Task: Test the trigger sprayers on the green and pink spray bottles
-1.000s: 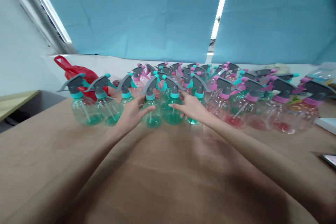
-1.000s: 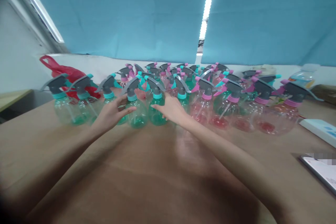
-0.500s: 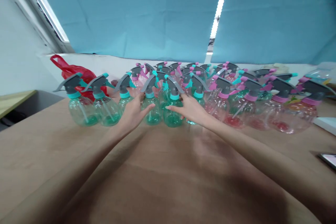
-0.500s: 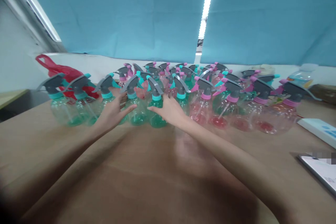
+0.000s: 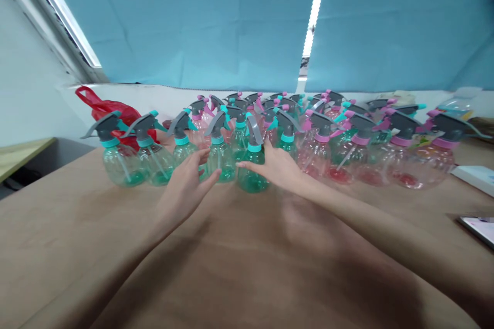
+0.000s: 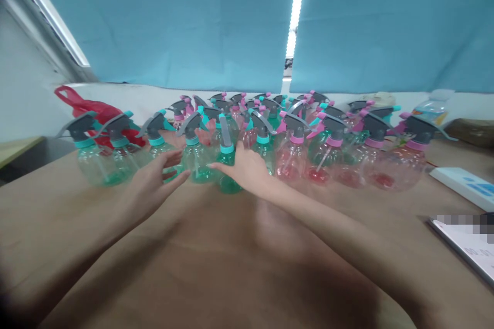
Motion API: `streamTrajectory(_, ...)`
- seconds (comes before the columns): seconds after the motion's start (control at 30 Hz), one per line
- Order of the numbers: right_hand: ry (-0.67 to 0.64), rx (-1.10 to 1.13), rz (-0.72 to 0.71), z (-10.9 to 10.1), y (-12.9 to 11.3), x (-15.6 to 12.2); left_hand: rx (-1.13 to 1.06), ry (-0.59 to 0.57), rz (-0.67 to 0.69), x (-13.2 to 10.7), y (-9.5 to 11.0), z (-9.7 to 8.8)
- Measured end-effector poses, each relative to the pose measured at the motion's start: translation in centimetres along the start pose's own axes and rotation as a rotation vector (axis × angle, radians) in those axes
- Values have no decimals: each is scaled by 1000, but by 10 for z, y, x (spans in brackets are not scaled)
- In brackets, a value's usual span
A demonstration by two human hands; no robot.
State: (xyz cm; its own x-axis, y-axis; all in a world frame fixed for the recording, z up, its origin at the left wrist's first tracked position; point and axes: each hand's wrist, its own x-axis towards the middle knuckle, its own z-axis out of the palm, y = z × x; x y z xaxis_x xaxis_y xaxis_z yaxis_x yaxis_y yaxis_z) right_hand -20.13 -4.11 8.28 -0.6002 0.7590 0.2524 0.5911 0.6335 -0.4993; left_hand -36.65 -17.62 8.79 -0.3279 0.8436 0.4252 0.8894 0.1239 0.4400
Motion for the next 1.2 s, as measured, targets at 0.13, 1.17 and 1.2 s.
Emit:
streamTrajectory(0.13,12,-34,-46,-3,4,-21,-150,-78,10,-12,21,2)
streamTrajectory(1.17,-57,-3,-274,-56,157,-148,-777,-211,172,-3,178,97)
streamTrajectory(1.2,-60,-13,-255,-55,163,-147,-770,-208,174,-2,178,97)
